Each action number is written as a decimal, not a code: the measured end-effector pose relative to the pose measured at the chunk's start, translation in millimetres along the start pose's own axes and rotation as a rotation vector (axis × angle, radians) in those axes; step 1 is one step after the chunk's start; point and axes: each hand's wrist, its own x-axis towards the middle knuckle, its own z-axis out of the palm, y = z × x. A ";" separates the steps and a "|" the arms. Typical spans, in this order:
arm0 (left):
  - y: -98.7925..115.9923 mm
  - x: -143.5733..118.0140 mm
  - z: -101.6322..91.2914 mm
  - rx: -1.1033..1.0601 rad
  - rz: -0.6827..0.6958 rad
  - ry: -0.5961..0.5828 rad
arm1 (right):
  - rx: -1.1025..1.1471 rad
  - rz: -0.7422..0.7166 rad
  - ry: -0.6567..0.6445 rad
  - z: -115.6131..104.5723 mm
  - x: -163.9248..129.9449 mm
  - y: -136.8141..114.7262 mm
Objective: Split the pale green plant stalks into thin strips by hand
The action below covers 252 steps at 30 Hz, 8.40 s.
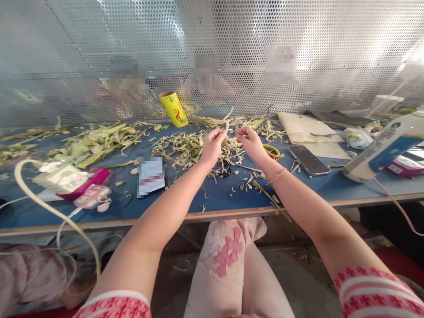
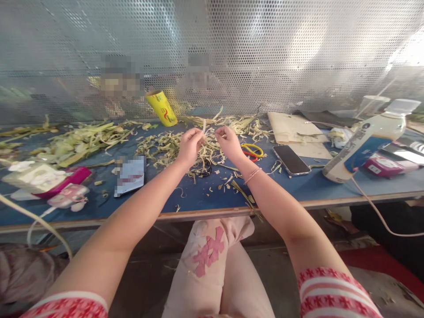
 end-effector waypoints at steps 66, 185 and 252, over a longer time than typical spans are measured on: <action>14.1 -13.5 3.5 0.157 0.078 -0.169 | 0.186 -0.042 -0.116 0.5 -6.0 -6.5; 6.8 -10.4 12.7 -0.107 -0.186 -0.201 | 0.740 0.452 -0.367 -16.8 -1.4 -6.9; 8.9 -8.7 11.4 -0.035 -0.196 -0.110 | 0.533 0.321 -0.312 -7.2 -4.4 -8.8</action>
